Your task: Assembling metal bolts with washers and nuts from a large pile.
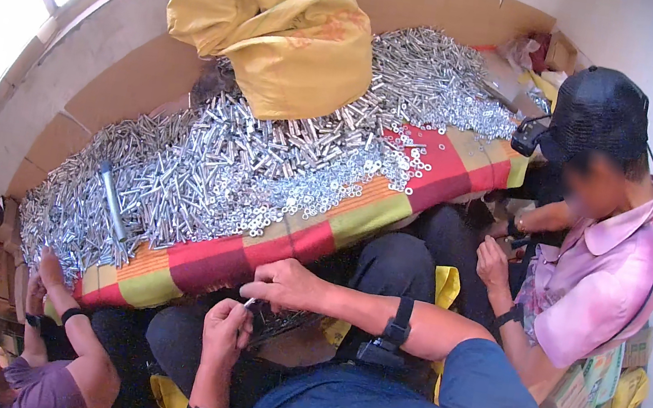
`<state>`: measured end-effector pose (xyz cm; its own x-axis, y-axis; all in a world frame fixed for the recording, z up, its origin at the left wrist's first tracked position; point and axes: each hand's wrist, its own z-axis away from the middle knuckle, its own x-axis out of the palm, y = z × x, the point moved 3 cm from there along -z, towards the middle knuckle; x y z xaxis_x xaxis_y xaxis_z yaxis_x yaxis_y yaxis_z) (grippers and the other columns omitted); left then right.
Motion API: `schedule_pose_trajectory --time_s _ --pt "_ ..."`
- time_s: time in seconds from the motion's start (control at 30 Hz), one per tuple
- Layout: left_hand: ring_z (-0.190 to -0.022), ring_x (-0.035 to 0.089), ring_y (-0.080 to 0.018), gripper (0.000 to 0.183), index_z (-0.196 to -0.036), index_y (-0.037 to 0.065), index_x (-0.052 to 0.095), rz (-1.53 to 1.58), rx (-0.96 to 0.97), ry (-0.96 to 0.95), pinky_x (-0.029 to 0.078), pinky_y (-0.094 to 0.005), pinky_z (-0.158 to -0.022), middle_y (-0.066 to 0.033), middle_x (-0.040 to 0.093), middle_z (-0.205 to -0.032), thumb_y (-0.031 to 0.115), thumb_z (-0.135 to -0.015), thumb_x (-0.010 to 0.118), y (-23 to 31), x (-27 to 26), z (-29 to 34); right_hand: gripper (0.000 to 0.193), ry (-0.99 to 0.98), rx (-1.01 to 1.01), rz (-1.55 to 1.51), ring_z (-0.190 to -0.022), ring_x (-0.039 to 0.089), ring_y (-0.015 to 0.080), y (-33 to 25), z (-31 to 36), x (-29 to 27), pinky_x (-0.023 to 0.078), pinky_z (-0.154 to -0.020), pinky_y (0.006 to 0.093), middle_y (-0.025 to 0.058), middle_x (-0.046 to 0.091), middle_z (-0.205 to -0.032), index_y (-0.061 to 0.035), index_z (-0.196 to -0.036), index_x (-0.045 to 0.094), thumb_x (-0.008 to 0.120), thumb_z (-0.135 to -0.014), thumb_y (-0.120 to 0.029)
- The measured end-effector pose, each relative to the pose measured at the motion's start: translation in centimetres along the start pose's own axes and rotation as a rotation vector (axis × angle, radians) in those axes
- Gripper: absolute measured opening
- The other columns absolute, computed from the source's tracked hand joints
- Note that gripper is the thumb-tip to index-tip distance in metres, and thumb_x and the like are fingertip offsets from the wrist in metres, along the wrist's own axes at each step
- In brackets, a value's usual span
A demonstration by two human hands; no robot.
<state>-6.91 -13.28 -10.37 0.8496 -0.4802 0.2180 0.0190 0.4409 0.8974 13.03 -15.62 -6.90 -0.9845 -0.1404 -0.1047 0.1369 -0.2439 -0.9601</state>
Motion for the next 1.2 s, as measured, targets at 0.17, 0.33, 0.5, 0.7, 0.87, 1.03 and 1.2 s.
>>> schedule_pose_trajectory --time_s 0.17,0.33,0.5,0.7,0.87,1.03,1.2 --pt "-0.043 0.042 -0.0079 0.018 -0.087 0.005 0.06 0.024 0.012 -0.013 0.029 -0.0225 -0.038 -0.005 0.06 -0.067 0.017 -0.1 0.061 -0.2 0.3 0.2 0.028 0.018 -0.313 0.017 -0.061 0.068 0.0148 0.8 0.3 0.2 0.054 -0.056 0.031 0.0103 0.07 -0.076 0.0039 -0.098 0.068 0.076 -0.085 -0.019" --pt "-0.044 0.043 -0.0081 0.018 -0.087 0.005 0.061 -0.169 -0.022 0.121 0.031 -0.0228 -0.04 -0.004 0.059 -0.066 0.019 -0.099 0.062 0.2 1.5 1.0 0.026 -0.036 -0.058 -0.081 -0.057 0.067 0.015 1.6 0.7 0.0 0.053 -0.053 0.0311 0.0106 0.07 -0.072 0.0033 -0.095 0.069 0.074 -0.086 -0.02" --pt "-0.042 0.045 -0.0086 0.022 -0.094 0.003 0.061 -0.142 -0.025 0.124 0.032 -0.0225 -0.039 -0.0035 0.059 -0.065 0.024 -0.102 0.058 -0.6 1.9 1.1 0.023 -0.038 -0.005 -0.08 -0.056 0.068 0.0138 2.3 0.8 -0.4 0.053 -0.051 0.0294 0.0087 0.07 -0.07 0.0004 -0.091 0.07 0.071 -0.088 -0.022" --pt "-0.041 0.047 -0.011 0.039 -0.108 0.001 0.06 0.122 -0.034 0.169 0.033 -0.0242 -0.036 -0.0056 0.062 -0.067 0.038 -0.108 0.048 -0.6 1.7 2.3 0.03 -0.024 0.025 -0.077 -0.057 0.071 0.0189 2.4 0.4 -0.5 0.056 -0.05 0.0334 0.0118 0.071 -0.071 0.003 -0.093 0.071 0.068 -0.092 -0.027" --pt "-0.046 0.052 -0.0149 0.045 -0.112 -0.001 0.058 0.257 -0.06 0.2 0.039 -0.0269 -0.041 -0.0094 0.063 -0.072 0.041 -0.108 0.045 -1.0 1.3 3.0 0.027 0.119 -0.107 0.013 -0.062 0.068 0.0139 2.6 0.1 -1.8 0.054 -0.054 0.0297 0.0085 0.069 -0.075 0.0032 -0.102 0.069 0.068 -0.093 -0.022" --pt "-0.054 0.06 -0.0206 0.05 -0.117 -0.003 0.056 0.457 -0.068 0.169 0.049 -0.0306 -0.047 -0.0127 0.065 -0.076 0.044 -0.108 0.041 -1.0 1.7 3.4 0.027 0.013 -0.169 -0.094 -0.063 0.066 0.0129 1.0 1.9 -0.4 0.054 -0.056 0.029 0.0076 0.07 -0.079 0.0027 -0.101 0.07 0.076 -0.087 -0.019" --pt "-0.08 0.067 -0.0225 0.058 -0.119 -0.001 0.056 0.518 -0.036 0.043 0.055 -0.0352 -0.067 -0.0132 0.066 -0.094 0.051 -0.108 0.034 -0.6 2.8 3.4 0.044 -0.04 -0.631 0.301 -0.079 0.067 0.0188 -1.2 4.3 1.4 0.055 -0.07 0.0325 0.0102 0.068 -0.087 -0.0057 -0.116 0.072 0.083 -0.081 -0.029"
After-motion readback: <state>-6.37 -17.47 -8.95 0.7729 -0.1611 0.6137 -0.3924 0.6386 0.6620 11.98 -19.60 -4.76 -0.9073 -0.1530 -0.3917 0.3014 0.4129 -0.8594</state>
